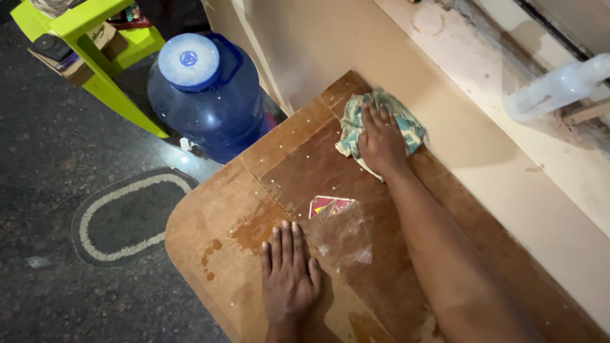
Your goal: The person wipes a wooden table surface with a patterned cloth, moving the cloth back and forth across the table to remove liquid residue. The person uses both hands to hold the cloth and apply pressure while cleaning.
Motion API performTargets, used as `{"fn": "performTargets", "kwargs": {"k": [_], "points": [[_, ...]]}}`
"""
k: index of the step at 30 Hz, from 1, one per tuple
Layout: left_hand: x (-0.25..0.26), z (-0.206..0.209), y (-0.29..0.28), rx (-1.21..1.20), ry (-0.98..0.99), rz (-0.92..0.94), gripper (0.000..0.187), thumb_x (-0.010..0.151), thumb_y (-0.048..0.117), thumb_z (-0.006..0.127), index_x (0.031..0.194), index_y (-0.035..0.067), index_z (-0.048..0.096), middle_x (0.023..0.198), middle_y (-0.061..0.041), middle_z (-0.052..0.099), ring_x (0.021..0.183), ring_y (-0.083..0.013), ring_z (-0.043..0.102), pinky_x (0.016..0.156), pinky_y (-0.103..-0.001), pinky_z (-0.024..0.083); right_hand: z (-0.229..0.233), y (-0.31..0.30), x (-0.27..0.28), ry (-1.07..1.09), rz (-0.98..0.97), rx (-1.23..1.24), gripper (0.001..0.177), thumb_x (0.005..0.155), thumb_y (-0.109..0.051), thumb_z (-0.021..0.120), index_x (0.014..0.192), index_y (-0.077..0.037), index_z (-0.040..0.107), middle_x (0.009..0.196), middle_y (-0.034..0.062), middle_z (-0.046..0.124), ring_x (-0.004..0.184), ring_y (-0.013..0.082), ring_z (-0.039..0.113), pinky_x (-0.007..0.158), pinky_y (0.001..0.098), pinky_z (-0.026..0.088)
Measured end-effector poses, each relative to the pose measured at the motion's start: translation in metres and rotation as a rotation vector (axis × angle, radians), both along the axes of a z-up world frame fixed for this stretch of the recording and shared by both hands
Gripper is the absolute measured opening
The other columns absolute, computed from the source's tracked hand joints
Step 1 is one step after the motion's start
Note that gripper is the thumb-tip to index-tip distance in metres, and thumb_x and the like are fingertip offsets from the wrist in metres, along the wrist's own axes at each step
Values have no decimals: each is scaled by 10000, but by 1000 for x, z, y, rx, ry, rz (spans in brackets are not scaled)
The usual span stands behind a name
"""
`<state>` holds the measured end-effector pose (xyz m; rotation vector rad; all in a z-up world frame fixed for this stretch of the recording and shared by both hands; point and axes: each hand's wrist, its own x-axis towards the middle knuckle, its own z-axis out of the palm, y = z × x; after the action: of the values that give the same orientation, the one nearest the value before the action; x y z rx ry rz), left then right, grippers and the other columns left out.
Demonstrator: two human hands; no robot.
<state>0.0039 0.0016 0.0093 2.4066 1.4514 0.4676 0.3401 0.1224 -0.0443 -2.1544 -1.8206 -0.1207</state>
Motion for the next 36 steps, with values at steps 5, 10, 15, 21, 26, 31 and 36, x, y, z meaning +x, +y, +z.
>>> {"fn": "performTargets", "kwargs": {"k": [5, 10, 15, 21, 26, 31, 36], "points": [[-2, -3, 2, 0, 19, -26, 708, 917, 356, 451, 1548, 43, 372, 1610, -159, 374, 1504, -329, 305, 1226, -494, 167, -4, -23, -3, 43, -15, -16, 556, 977, -172, 486, 1495, 27, 494, 1556, 227, 483, 1444, 450, 424, 1220, 515, 290], [0, 1, 5, 27, -31, -17, 700, 920, 355, 445, 1544, 44, 383, 1606, -159, 386, 1498, -328, 322, 1231, -496, 175, -8, -16, 1, 76, -49, -9, 525, 958, -129, 491, 1459, 27, 525, 1544, 230, 493, 1434, 453, 423, 1209, 511, 298], [1, 6, 2, -18, -42, 2, 698, 909, 339, 450, 1532, 30, 394, 1595, -172, 396, 1494, -341, 324, 1223, -500, 170, -8, 27, 5, 33, -57, 59, 500, 984, -110, 486, 1451, 62, 531, 1516, 252, 525, 1420, 451, 440, 1218, 512, 301], [2, 5, 1, -26, -47, 24, 705, 893, 337, 440, 1522, 21, 395, 1595, -177, 394, 1501, -343, 315, 1232, -505, 159, -3, 76, -16, 228, -205, -148, 474, 992, -144, 452, 1434, -4, 550, 1388, 266, 597, 1304, 453, 535, 1139, 515, 377], [5, 6, 7, -28, -34, 17, 725, 874, 344, 430, 1516, 9, 395, 1582, -187, 391, 1484, -354, 313, 1215, -529, 150, 2, 89, -34, 3, 70, 151, 480, 964, -70, 472, 1404, 106, 551, 1402, 298, 599, 1320, 473, 541, 1189, 513, 360], [5, 4, 0, -26, -48, 28, 713, 884, 340, 437, 1521, 23, 395, 1594, -174, 392, 1495, -339, 318, 1229, -506, 172, -14, 77, -76, 89, 80, 112, 473, 969, -110, 451, 1387, 85, 554, 1466, 277, 556, 1402, 467, 465, 1206, 518, 319], [3, 3, 3, -1, -15, 12, 714, 886, 335, 445, 1531, 35, 383, 1592, -156, 397, 1497, -324, 320, 1227, -500, 178, -7, 69, -114, 103, 98, 47, 487, 1003, -133, 417, 1433, 68, 527, 1522, 254, 511, 1451, 436, 422, 1221, 510, 297]]}}
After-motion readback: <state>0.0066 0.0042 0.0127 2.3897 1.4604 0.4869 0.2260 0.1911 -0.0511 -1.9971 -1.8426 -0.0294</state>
